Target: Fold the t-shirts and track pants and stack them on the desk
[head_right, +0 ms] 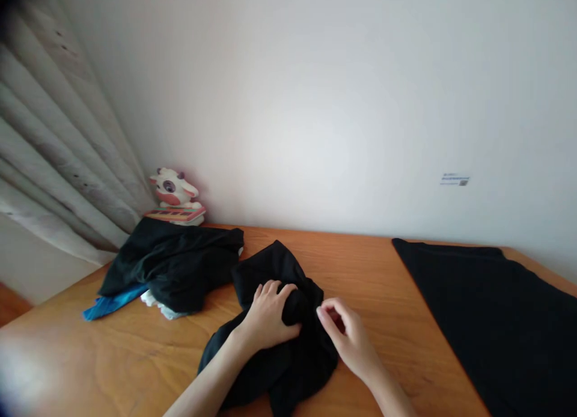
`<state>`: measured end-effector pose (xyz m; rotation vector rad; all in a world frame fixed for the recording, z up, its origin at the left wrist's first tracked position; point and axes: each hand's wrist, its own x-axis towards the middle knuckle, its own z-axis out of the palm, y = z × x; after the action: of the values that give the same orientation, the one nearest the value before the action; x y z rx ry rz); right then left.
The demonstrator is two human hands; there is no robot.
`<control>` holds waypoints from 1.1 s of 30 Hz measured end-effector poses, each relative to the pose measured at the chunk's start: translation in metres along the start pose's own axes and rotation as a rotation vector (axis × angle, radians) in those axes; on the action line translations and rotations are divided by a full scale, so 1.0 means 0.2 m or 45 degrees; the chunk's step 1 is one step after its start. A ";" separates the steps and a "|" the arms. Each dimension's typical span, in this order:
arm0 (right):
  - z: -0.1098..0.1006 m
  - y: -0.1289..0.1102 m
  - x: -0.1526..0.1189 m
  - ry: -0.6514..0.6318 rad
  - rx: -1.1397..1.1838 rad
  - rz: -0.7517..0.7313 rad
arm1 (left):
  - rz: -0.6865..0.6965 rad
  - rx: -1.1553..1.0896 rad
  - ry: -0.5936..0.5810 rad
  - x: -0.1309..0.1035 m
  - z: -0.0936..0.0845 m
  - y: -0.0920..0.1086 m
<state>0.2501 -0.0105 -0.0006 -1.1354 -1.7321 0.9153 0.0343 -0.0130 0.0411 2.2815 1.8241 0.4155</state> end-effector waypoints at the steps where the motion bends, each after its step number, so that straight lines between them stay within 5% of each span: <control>1: 0.00 0.03 -0.01 0.064 0.017 0.038 | 0.013 -0.029 0.001 0.00 -0.01 0.00; 4: -0.02 0.14 0.00 0.270 0.060 0.173 | 0.054 -0.252 0.118 0.02 -0.05 -0.07; 7: -0.03 0.20 0.02 0.342 0.093 0.296 | 0.059 -0.499 0.520 0.03 -0.18 -0.21; 13: -0.03 0.17 0.03 0.329 0.064 0.376 | 0.043 -0.438 1.310 0.02 -0.78 -0.47; 16: -0.03 0.16 0.03 0.323 0.021 0.389 | 0.084 -0.179 1.459 -0.01 -1.07 -0.59; 18: -0.03 0.17 0.03 0.321 0.010 0.380 | 0.088 0.013 1.377 -0.03 -1.16 -0.68; 21: -0.02 0.17 0.03 0.291 0.003 0.348 | -0.078 0.208 1.004 -0.06 -1.09 -0.84; 24: -0.02 0.16 0.03 0.270 -0.009 0.337 | -0.326 0.260 0.551 -0.09 -0.85 -1.01; 27: -0.02 0.16 0.03 0.259 -0.030 0.354 | -0.412 0.261 0.473 -0.12 -0.67 -1.11; 29: -0.01 0.17 0.03 0.249 -0.041 0.350 | -0.467 0.307 0.493 -0.12 -0.63 -1.09; 33: 0.01 0.15 0.02 0.272 -0.071 0.241 | -0.241 0.331 0.691 -0.04 -0.56 -0.82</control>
<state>0.2578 0.0027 -0.0270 -1.3995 -1.5041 0.8282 -0.1563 0.0135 0.0942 2.2761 2.4541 0.8797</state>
